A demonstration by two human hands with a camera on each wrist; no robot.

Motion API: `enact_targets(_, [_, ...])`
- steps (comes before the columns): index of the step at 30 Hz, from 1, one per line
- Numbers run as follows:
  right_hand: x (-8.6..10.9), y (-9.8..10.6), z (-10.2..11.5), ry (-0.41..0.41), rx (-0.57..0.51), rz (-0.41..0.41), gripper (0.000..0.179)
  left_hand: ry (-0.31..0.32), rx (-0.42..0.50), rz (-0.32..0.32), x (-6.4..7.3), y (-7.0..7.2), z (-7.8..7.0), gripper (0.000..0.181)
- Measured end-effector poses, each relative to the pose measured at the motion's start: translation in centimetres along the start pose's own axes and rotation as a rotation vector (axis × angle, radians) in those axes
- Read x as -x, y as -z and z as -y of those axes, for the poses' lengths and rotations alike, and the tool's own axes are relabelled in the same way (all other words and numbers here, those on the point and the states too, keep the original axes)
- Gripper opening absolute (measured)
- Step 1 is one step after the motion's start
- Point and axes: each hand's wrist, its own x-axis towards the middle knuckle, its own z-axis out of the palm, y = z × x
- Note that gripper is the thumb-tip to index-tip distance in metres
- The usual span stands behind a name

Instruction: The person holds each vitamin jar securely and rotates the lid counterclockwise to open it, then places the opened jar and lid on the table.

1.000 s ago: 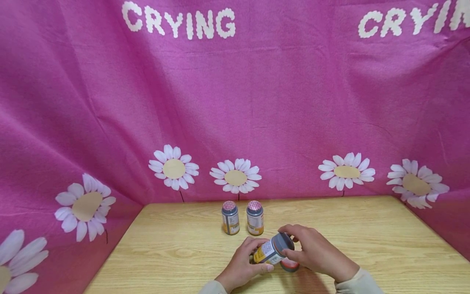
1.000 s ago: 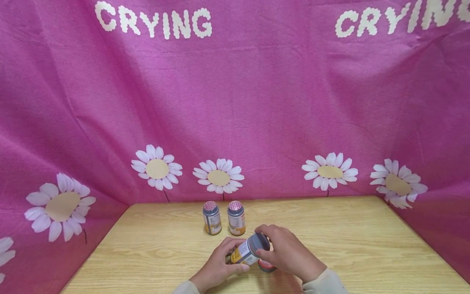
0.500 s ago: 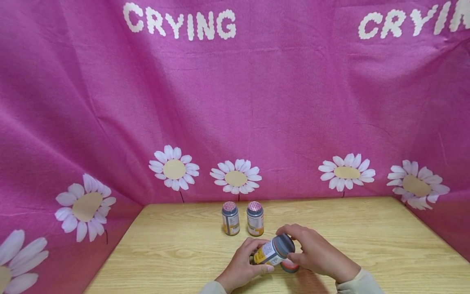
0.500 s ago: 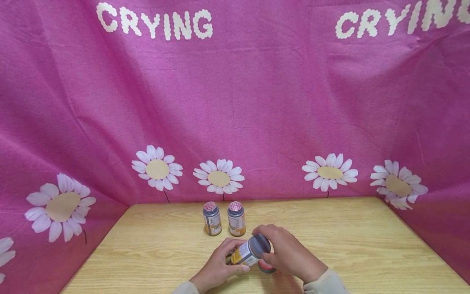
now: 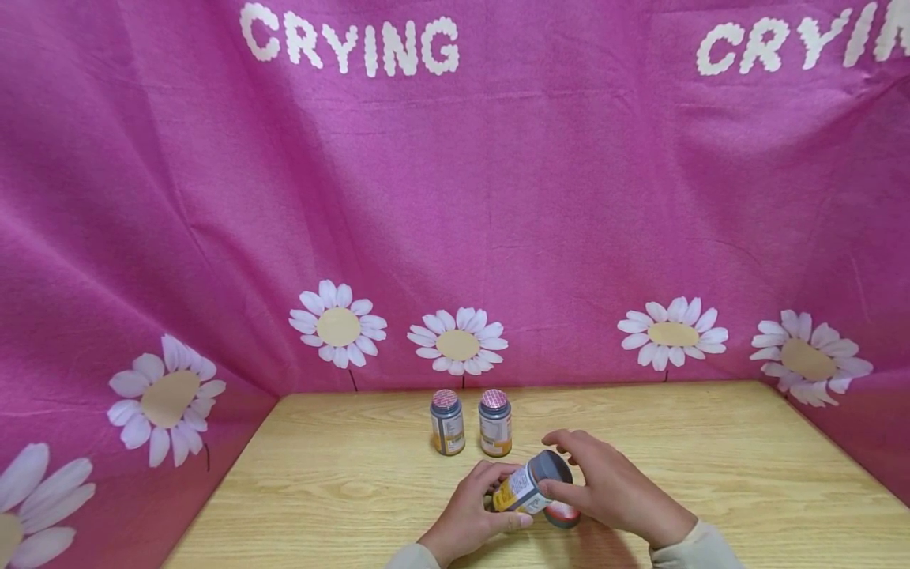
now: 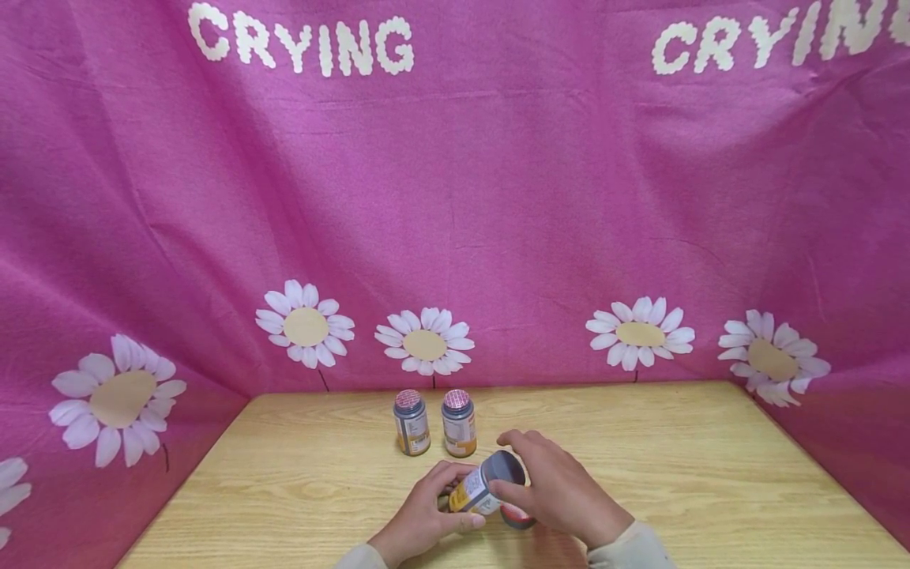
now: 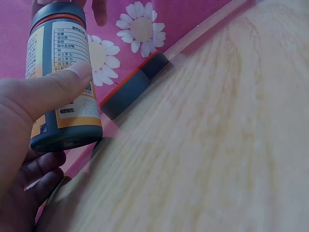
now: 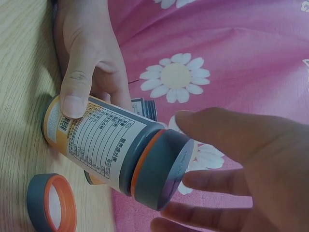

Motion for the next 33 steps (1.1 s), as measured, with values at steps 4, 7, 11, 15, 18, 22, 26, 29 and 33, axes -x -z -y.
enact_targets(4, [-0.15,-0.05,0.30,-0.093,0.004,-0.023,0.043,0.013,-0.001,-0.002,-0.07,-0.04,0.08,0.054])
enact_targets(7, [-0.23,-0.01,0.55,-0.156,0.015,-0.036,0.043,0.016,0.004,-0.001,-0.07,-0.04,0.06,0.054])
enact_targets(11, [-0.29,-0.04,0.69,-0.224,0.062,-0.054,0.043,0.025,0.022,0.007,-0.05,-0.01,-0.08,0.053])
enact_targets(15, [-0.26,-0.22,0.62,-0.276,0.096,-0.042,0.042,0.024,0.024,0.010,-0.03,0.02,-0.13,0.053])
enact_targets(18, [-0.21,-0.29,0.57,-0.277,0.092,-0.032,0.041,0.012,0.019,0.007,-0.02,0.01,-0.10,0.054])
enact_targets(22, [-0.24,-0.24,0.44,-0.226,0.065,-0.023,0.035,0.009,0.018,0.004,-0.01,-0.01,-0.14,0.055])
enact_targets(26, [-0.29,-0.06,0.17,-0.150,0.032,-0.002,0.030,0.024,0.019,0.007,-0.01,-0.03,-0.25,0.055])
enact_targets(29, [-0.34,0.11,0.02,-0.115,0.003,0.023,0.031,0.038,0.021,0.005,0.00,-0.02,-0.29,0.055])
enact_targets(33, [-0.37,0.31,-0.05,-0.087,-0.019,0.044,0.031,0.036,0.019,-0.002,-0.02,-0.05,-0.22,0.055])
